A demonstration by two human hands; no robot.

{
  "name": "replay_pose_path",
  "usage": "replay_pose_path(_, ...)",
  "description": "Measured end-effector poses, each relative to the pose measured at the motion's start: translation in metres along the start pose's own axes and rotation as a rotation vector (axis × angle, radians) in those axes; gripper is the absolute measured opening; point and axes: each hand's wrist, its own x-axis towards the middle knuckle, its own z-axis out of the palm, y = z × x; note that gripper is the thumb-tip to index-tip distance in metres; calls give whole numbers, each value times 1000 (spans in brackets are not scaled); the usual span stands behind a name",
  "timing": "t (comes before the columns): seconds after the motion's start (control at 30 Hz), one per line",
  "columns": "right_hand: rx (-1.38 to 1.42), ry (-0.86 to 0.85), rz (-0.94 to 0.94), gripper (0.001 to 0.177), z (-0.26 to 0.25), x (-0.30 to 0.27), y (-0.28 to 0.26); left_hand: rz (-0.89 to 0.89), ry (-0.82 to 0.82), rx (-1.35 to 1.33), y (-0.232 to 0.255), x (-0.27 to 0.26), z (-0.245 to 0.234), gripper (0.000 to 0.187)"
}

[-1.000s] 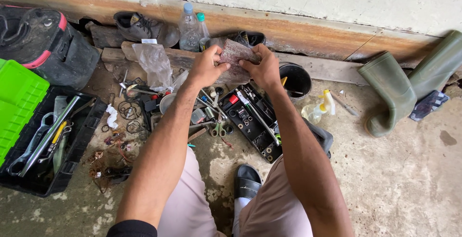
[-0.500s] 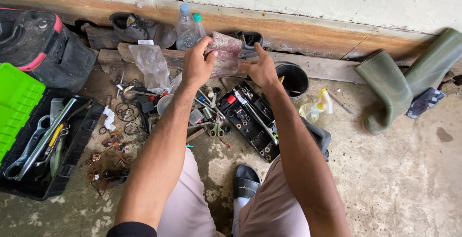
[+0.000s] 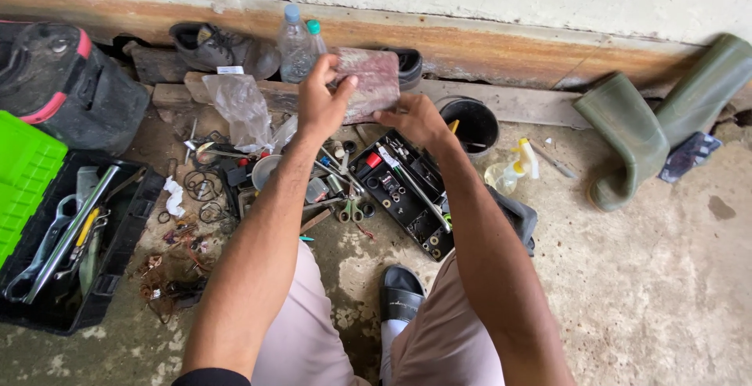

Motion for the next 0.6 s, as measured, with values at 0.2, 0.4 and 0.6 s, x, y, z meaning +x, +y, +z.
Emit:
replay_pose_path(0.2, 64, 106, 29, 36, -13, 16, 25, -125, -212, -232, -32, 9, 28, 40)
replay_pose_path(0.4, 29, 80, -55, 35, -35, 24, 45, -76, -263, -157, -33, 8, 49, 38)
replay_pose_path(0.6, -377, 186, 32, 62, -49, -11, 23, 33, -273, 81, -20, 6, 66, 41)
